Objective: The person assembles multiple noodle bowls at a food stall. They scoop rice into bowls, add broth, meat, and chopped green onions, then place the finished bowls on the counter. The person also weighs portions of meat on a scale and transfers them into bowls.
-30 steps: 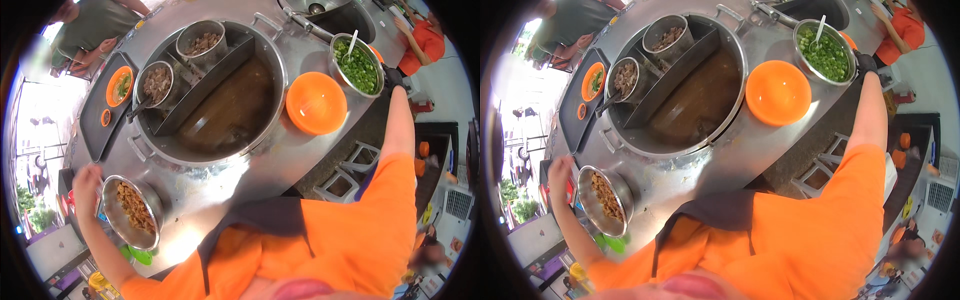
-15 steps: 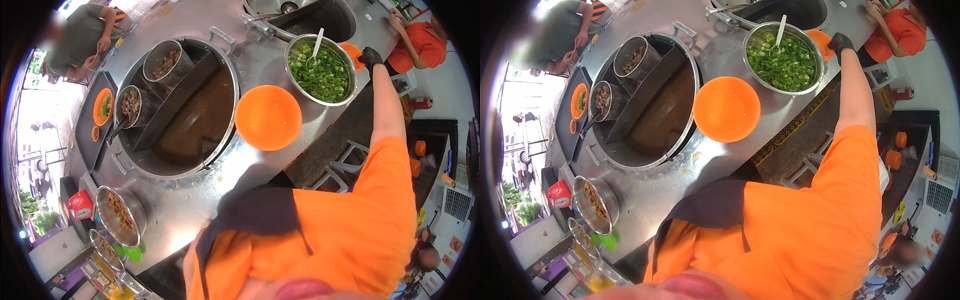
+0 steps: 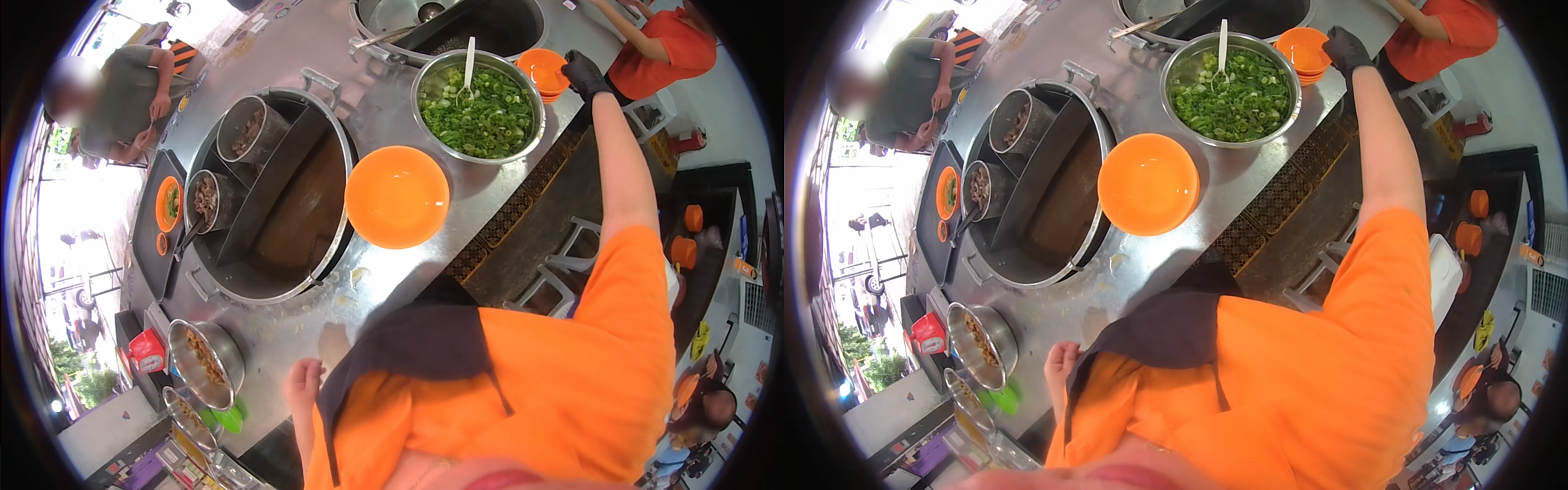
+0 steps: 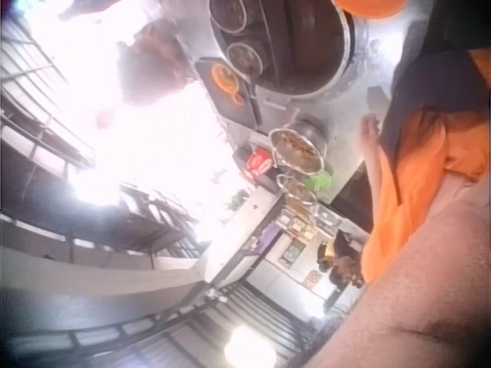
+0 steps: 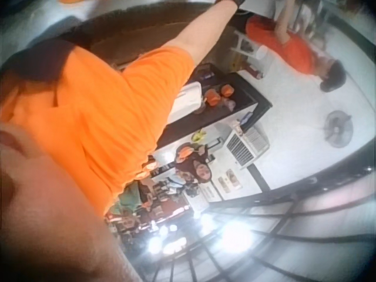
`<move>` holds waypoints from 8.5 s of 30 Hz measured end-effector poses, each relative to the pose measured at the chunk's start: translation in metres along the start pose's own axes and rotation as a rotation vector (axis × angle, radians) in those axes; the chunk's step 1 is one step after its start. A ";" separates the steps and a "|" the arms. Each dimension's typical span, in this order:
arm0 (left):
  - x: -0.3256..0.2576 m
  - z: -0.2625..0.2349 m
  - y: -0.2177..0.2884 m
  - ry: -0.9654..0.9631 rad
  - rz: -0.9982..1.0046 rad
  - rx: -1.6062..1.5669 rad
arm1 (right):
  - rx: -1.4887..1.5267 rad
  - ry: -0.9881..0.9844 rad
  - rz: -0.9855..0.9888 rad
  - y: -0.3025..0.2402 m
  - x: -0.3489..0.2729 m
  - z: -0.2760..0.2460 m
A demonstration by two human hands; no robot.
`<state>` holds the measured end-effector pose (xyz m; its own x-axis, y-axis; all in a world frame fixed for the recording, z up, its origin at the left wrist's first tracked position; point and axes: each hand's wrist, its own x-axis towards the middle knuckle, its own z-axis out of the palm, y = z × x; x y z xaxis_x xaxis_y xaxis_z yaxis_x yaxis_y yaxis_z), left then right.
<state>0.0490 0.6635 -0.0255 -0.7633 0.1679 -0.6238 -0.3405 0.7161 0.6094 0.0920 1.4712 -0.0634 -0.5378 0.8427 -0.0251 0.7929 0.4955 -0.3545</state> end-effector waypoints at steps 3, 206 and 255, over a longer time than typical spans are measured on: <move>0.003 0.014 -0.024 -0.202 0.203 0.058 | -0.233 0.283 -0.413 0.008 -0.004 0.010; 0.193 0.289 0.421 -0.295 0.959 0.931 | 1.956 -0.425 0.448 -0.032 -0.251 -0.030; 0.022 0.028 0.310 -0.248 1.491 0.921 | 1.668 -0.984 0.032 -0.245 -0.363 -0.023</move>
<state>-0.0580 0.9080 0.1359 0.0157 0.9988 0.0468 0.9586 -0.0284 0.2833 0.0990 1.0487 0.0541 -0.9494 0.1565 -0.2723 0.0947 -0.6841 -0.7232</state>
